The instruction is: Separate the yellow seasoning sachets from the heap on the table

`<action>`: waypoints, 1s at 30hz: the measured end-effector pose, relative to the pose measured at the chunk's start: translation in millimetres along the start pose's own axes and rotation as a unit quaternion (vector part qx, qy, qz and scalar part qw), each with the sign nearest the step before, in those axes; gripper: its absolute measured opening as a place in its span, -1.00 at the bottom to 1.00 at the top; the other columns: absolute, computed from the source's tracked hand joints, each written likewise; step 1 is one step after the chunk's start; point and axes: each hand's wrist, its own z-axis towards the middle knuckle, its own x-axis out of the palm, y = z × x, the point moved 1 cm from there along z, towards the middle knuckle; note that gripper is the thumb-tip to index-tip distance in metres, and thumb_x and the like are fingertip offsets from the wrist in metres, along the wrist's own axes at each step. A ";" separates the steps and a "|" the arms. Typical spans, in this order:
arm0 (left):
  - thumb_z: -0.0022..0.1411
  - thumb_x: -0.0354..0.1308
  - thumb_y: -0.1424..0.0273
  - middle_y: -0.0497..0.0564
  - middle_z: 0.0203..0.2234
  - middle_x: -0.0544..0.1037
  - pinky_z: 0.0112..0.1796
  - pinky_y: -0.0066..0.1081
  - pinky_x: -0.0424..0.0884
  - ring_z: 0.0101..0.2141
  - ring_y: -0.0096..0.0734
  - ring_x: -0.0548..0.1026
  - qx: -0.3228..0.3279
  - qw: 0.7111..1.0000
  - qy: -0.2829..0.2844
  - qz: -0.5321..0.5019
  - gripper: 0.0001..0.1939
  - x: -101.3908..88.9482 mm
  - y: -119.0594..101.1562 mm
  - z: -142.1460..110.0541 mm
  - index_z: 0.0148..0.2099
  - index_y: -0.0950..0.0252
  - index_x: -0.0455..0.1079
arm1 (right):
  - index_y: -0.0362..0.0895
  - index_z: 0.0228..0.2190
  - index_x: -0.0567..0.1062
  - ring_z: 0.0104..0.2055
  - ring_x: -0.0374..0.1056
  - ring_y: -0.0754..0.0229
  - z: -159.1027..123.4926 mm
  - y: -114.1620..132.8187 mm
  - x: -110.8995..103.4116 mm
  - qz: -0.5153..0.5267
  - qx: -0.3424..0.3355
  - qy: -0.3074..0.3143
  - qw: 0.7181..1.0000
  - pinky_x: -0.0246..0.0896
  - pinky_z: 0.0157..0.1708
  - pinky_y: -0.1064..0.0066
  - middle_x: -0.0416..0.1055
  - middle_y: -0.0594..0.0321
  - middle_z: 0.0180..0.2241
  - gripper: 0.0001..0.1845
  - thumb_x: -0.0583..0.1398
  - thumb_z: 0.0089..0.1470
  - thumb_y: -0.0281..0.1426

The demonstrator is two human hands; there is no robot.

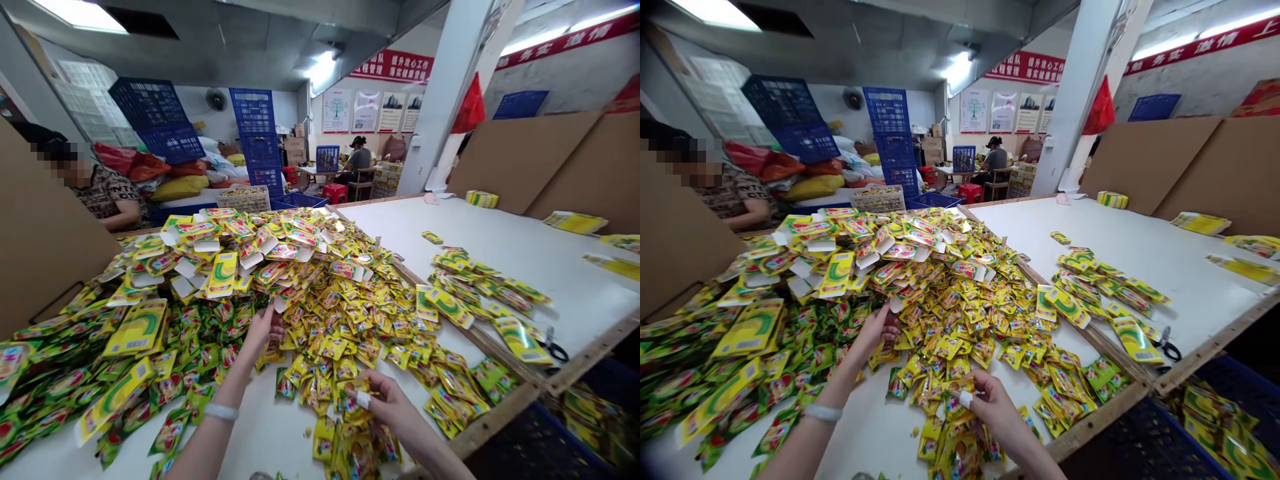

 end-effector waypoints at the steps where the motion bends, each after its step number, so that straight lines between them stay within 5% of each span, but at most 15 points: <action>1: 0.20 -0.02 0.19 -0.16 -0.64 0.35 -0.66 -0.50 0.31 -0.70 -0.56 0.34 0.001 1.000 0.010 0.015 -0.74 -2.8 -0.7 3.5 -0.34 0.31 0.22 | -0.15 -0.44 0.39 -0.73 0.08 0.46 -0.8 0.4 -1.9 0.000 -0.007 0.002 1.000 0.05 -0.78 0.63 0.27 0.47 -0.65 -0.67 0.34 -0.21 -0.23; 4: 0.12 0.07 0.21 -0.17 -0.67 0.32 -0.63 -0.49 0.31 -0.66 -0.48 0.34 0.030 0.994 0.058 0.083 -0.77 -12.7 -6.4 -17.4 -0.42 0.25 0.21 | -0.15 -0.37 0.44 -0.66 0.21 0.41 -0.6 4.7 -8.9 0.014 -0.024 0.002 1.000 0.23 -0.71 0.54 0.41 0.34 -0.47 -0.65 0.34 -0.21 -0.23; 7: 0.03 0.16 0.22 -0.13 -0.58 0.34 -0.45 -0.48 0.34 -0.52 -0.43 0.33 0.078 0.981 0.103 0.145 -0.78 -30.1 -16.8 -67.7 -0.50 0.23 0.28 | -0.15 -0.36 0.45 -0.56 0.32 0.38 4.2 6.7 -10.9 0.068 -0.019 0.019 0.997 0.30 -0.67 0.52 0.39 0.22 -0.16 -0.67 0.35 -0.22 -0.28; 11: 0.14 0.07 0.23 -0.01 -0.33 0.46 -0.19 -0.38 0.34 -0.27 -0.27 0.39 0.099 0.942 0.214 0.238 -0.85 -43.1 -21.3 -125.2 -0.31 0.15 0.39 | -0.20 -0.41 0.43 -0.68 0.29 0.38 11.3 -6.8 8.9 0.129 0.061 0.104 0.984 0.20 -0.75 0.58 0.44 0.31 -0.51 -0.64 0.38 -0.29 -0.34; 17: -0.15 0.14 -0.10 0.15 0.01 0.37 0.00 -0.21 0.27 0.07 -0.04 0.25 0.092 0.985 0.126 -0.067 -0.25 -0.6 24.9 -144.1 0.04 0.22 0.26 | -0.17 -0.42 0.39 -0.69 0.28 0.42 0.9 -28.4 48.1 0.202 0.073 0.138 0.967 0.18 -0.73 0.60 0.37 0.39 -0.56 -0.69 0.35 -0.20 -0.30; 20: -0.08 0.20 0.05 0.12 -0.15 0.52 -0.03 -0.22 0.31 0.00 -0.06 0.35 -0.022 0.992 0.047 -0.119 -0.40 18.0 42.7 -148.1 -0.02 0.25 0.33 | -0.18 -0.44 0.40 -0.66 0.32 0.36 -6.2 -21.9 43.2 0.193 0.063 0.133 0.970 0.22 -0.71 0.56 0.38 0.37 -0.56 -0.70 0.35 -0.21 -0.31; 23: -0.13 0.25 0.11 0.05 -0.33 0.58 -0.18 -0.26 0.41 -0.17 -0.11 0.48 -0.071 0.980 -0.014 -0.184 -0.47 19.8 38.4 -154.4 -0.11 0.27 0.39 | -0.15 -0.41 0.42 -0.61 0.36 0.28 -8.6 2.4 24.4 0.133 -0.023 0.029 0.990 0.26 -0.71 0.52 0.38 0.35 -0.55 -0.70 0.34 -0.19 -0.27; 26: -0.21 0.33 0.16 0.05 -0.40 0.58 -0.26 -0.30 0.43 -0.30 -0.16 0.51 -0.084 0.979 0.078 -0.170 -0.51 21.4 25.1 -162.4 -0.22 0.31 0.42 | -0.08 -0.32 0.40 -0.55 0.36 0.25 -10.9 33.0 17.7 0.095 -0.154 -0.051 0.982 0.30 -0.69 0.47 0.38 0.32 -0.47 -0.73 0.29 -0.10 -0.29; 30: -0.24 0.37 0.22 0.00 -0.47 0.54 -0.34 -0.35 0.41 -0.38 -0.25 0.48 -0.092 0.973 0.174 -0.119 -0.55 28.8 13.6 -173.5 -0.28 0.31 0.39 | -0.05 -0.27 0.43 -0.28 0.35 0.19 -16.9 58.4 38.5 -0.082 -0.340 0.009 0.937 0.34 -0.35 0.37 0.37 0.21 -0.28 -0.78 0.21 -0.04 -0.48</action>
